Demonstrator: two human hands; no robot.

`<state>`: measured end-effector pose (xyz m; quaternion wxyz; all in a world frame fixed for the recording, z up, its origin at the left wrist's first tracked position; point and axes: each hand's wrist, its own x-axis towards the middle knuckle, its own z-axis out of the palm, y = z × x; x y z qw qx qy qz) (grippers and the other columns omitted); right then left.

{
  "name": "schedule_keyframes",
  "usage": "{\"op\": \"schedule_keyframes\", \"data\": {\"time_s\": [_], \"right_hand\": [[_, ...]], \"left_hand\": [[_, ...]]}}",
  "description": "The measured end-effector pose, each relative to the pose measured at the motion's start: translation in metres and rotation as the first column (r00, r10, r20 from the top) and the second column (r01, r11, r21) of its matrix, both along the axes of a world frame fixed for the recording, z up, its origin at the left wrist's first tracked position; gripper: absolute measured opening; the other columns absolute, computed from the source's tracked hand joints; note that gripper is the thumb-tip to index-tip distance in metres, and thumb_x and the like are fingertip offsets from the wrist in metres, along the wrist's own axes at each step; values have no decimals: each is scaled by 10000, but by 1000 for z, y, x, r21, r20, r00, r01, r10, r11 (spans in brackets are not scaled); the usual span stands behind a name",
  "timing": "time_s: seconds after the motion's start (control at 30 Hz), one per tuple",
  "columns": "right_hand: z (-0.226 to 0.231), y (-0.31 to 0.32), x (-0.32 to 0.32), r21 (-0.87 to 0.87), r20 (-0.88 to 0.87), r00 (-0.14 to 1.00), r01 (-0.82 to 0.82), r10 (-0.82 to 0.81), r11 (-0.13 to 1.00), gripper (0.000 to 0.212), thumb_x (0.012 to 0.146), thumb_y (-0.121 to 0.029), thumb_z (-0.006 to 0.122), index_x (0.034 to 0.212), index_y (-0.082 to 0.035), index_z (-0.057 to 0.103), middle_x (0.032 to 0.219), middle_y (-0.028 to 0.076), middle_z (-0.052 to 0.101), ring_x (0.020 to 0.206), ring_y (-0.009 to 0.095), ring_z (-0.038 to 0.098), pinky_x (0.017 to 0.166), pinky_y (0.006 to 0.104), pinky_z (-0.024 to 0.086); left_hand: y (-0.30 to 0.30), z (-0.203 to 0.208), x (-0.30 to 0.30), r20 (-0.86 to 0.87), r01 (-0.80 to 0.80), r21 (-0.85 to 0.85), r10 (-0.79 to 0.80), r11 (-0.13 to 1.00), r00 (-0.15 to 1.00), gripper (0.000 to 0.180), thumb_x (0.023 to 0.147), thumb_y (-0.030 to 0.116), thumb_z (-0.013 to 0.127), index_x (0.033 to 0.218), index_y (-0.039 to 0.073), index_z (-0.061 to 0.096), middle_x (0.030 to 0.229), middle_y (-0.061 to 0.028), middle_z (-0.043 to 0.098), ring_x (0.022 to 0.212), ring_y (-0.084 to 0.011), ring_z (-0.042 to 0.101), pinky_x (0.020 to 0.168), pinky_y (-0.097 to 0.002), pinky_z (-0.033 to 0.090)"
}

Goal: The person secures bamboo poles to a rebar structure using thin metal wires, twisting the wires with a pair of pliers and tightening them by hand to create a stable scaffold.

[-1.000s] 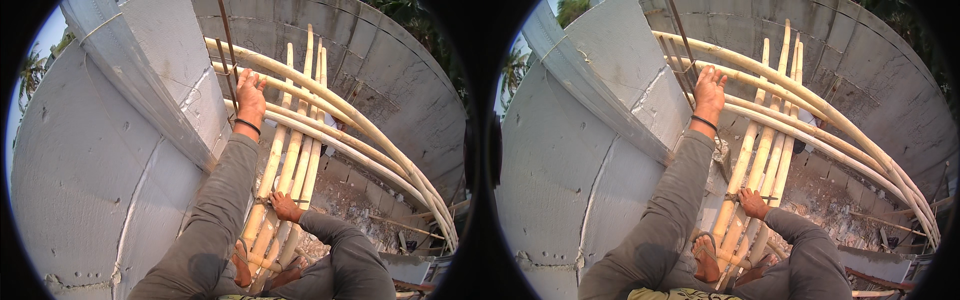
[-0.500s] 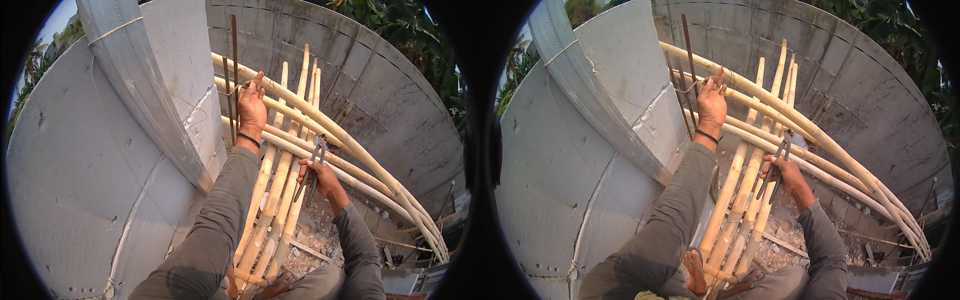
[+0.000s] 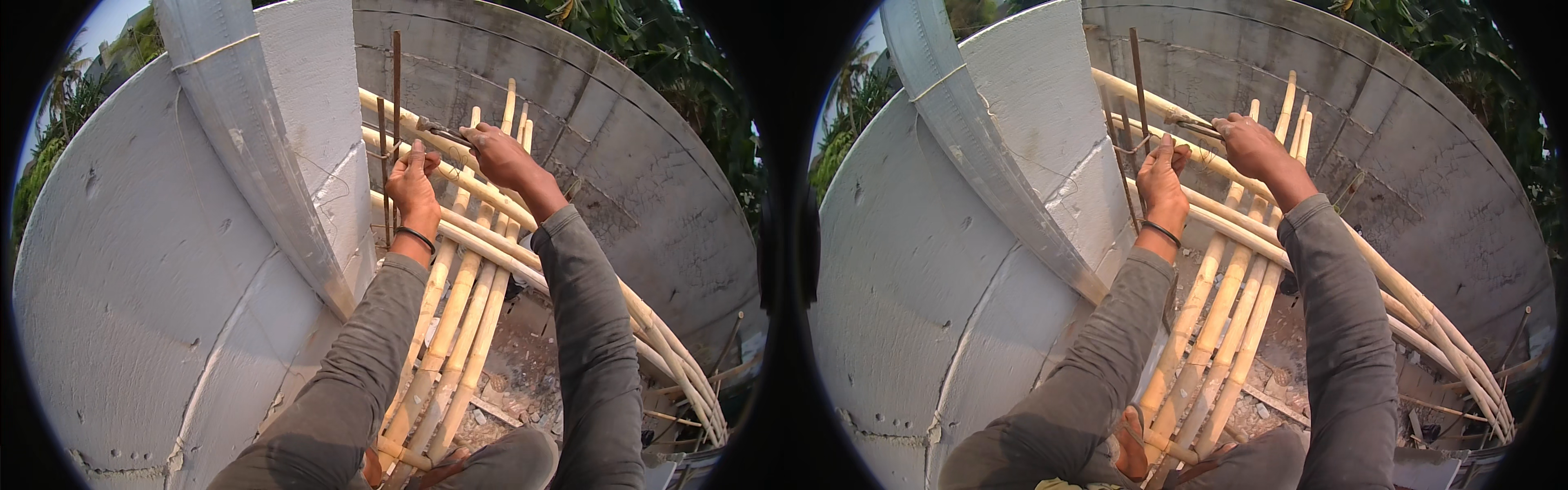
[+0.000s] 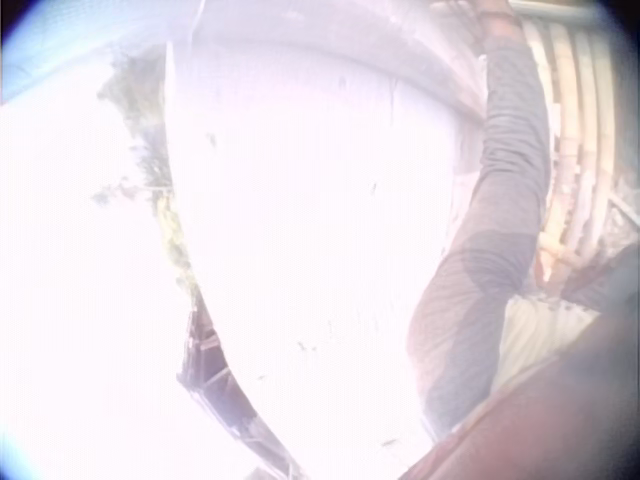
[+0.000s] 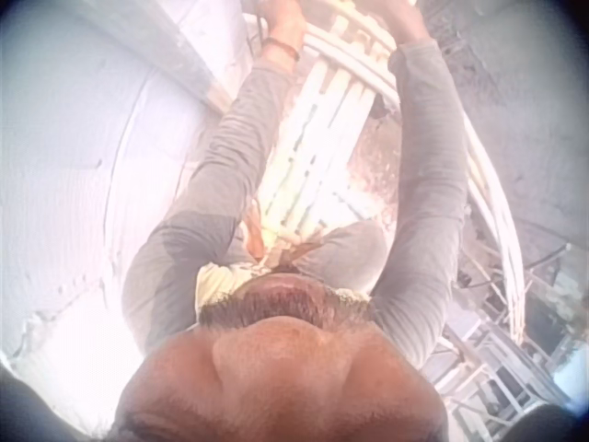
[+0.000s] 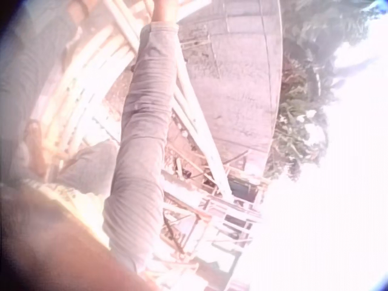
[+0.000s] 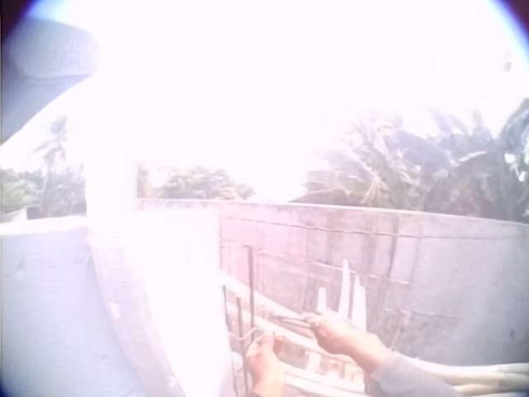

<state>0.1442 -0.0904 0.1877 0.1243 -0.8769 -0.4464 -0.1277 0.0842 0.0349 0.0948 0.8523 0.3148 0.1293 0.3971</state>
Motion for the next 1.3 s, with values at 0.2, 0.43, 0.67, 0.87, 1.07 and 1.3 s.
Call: {"op": "schedule_keyframes", "data": {"time_s": [0.2, 0.43, 0.67, 0.87, 1.07, 1.3], "right_hand": [[-2, 9, 13, -108, -16, 998, -66, 65, 992, 437, 905, 0, 451, 1325, -69, 548, 1168, 145, 578, 1104, 334, 566, 923, 426, 467], [-7, 14, 15, -154, -39, 991, -131, 127, 979, 384, 911, -29, 482, 1279, -76, 579, 1149, 144, 583, 1109, 337, 568, 910, 429, 470], [2, 22, 21, -235, -349, 935, -26, -60, 972, 260, 832, -233, 697, 984, -25, 659, 908, 119, 701, 881, 317, 665, 751, 424, 494], [-1, 0, -12, 61, 22, 999, 34, -35, 998, 614, 686, -305, 832, 1202, -62, 605, 1013, 112, 635, 971, 248, 614, 844, 375, 477], [-36, -16, -4, 106, 528, 817, 209, -233, 972, 463, 761, -142, 693, 1210, -99, 587, 995, 62, 600, 1024, 233, 576, 911, 397, 421], [36, -15, 31, -376, -750, 604, -55, -269, 925, 307, 839, -263, 703, 840, 42, 676, 617, 102, 645, 490, 178, 623, 471, 330, 500]], "left_hand": [[-7, 2, -8, -14, -2, 55, 3, 998, 1000, 226, 926, 241, 664, 982, 22, 652, 822, -56, 703, 738, -132, 652, 689, -243, 475], [-9, -4, -13, 20, 31, 13, -31, 999, 999, 212, 916, 204, 675, 1015, 19, 648, 846, -45, 694, 744, -118, 653, 710, -234, 491], [-1, 0, -2, 228, 206, -28, -194, 978, 954, 352, 902, 268, 693, 1122, 14, 586, 967, -83, 678, 911, -170, 635, 856, -292, 490], [-9, 32, 16, 252, 313, -215, -257, 925, 933, 301, 926, 325, 669, 833, 40, 645, 832, -44, 656, 759, -157, 617, 718, -311, 512], [-21, 60, 20, 169, 249, -473, -190, 845, 967, 224, 920, 228, 682, 947, 22, 597, 900, -75, 639, 839, -197, 634, 755, -335, 524], [-4, 30, 5, 39, 259, 61, -261, 964, 964, 479, 912, 400, 668, 1088, -41, 602, 1077, -117, 634, 991, -230, 610, 893, -369, 472]]}}
